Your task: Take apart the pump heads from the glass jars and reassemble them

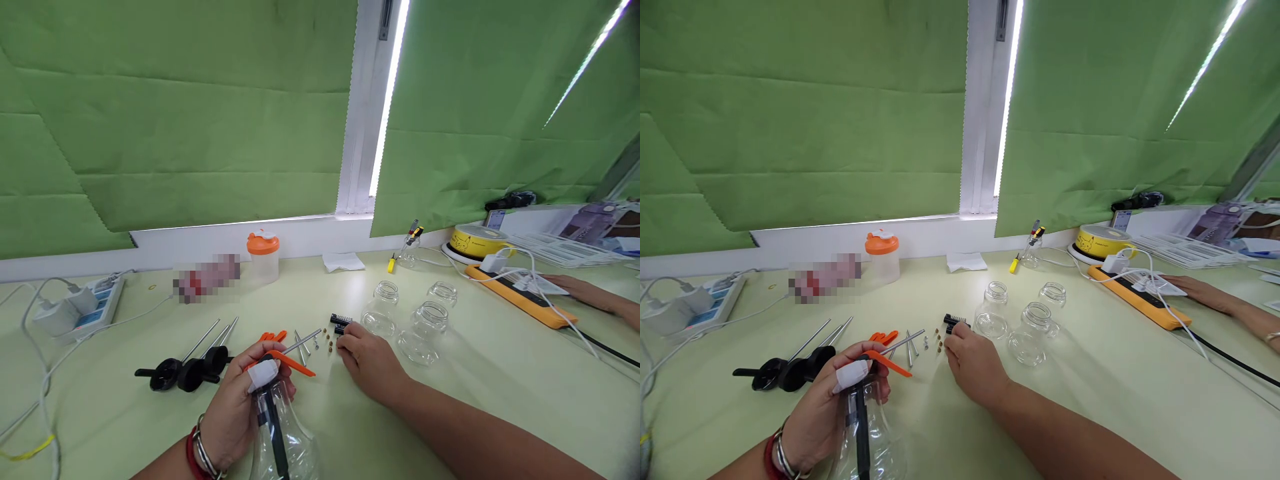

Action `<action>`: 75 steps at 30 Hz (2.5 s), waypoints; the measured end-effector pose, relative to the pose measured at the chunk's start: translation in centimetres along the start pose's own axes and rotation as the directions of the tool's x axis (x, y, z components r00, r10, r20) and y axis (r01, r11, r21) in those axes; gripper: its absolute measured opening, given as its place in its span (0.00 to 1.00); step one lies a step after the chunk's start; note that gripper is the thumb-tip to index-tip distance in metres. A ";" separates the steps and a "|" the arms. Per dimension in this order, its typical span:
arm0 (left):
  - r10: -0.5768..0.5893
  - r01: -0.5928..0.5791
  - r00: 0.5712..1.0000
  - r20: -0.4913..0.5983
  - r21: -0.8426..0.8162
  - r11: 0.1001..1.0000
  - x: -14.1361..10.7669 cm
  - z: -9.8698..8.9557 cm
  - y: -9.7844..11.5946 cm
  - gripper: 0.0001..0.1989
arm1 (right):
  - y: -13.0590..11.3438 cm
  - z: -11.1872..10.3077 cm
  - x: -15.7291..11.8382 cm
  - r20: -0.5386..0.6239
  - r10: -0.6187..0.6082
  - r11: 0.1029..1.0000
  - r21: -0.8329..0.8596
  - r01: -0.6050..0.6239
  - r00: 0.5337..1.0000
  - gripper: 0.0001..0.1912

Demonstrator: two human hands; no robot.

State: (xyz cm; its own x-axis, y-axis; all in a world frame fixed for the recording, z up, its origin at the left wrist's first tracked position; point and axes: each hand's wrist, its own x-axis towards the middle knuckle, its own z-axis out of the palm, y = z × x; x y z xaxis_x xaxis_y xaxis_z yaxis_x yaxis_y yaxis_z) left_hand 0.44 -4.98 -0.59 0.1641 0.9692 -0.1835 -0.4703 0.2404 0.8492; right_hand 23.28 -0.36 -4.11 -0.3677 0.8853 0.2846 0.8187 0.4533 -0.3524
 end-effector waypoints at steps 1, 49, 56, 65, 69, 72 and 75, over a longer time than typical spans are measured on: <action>0.001 -0.001 1.000 0.001 -0.002 1.000 0.0 0.0 0.0 0.12 | 0.2 -0.2 0.0 -0.027 0.020 1.000 -0.003 -0.020 0.999 0.11; -0.006 0.005 0.999 0.039 0.009 1.000 0.4 -0.2 0.3 0.11 | 4.9 -0.7 7.5 0.204 0.165 0.974 -0.187 -0.127 0.965 0.14; -0.001 0.000 0.999 0.049 0.020 1.000 0.4 0.0 0.4 0.10 | 5.5 -0.9 7.7 0.205 0.166 0.979 -0.148 -0.138 0.964 0.13; -0.004 0.003 0.998 0.057 0.021 1.000 0.2 -0.1 0.4 0.11 | 2.7 -0.9 6.1 0.167 0.095 0.994 -0.072 -0.084 0.981 0.19; 0.003 -0.003 0.999 0.044 0.008 1.000 0.3 0.0 0.5 0.11 | 1.7 0.5 4.5 0.146 -0.035 0.997 -0.059 0.044 0.989 0.24; -0.005 0.005 1.000 0.020 0.000 1.000 0.3 0.2 0.5 0.12 | 1.8 0.9 3.5 0.166 -0.046 0.995 -0.075 0.059 0.985 0.28; -0.012 0.012 1.000 0.010 -0.005 1.000 0.2 0.3 0.6 0.11 | 2.3 0.6 2.9 0.198 -0.087 0.993 -0.064 0.102 0.976 0.28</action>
State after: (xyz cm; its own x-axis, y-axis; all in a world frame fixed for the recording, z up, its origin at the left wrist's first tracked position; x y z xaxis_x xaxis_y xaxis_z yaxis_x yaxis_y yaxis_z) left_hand 0.44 -4.65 0.00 0.1785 0.9657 -0.1887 -0.4729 0.2524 0.8442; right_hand 23.77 3.32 -4.64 -0.5181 0.8451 0.1317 0.8036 0.5337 -0.2635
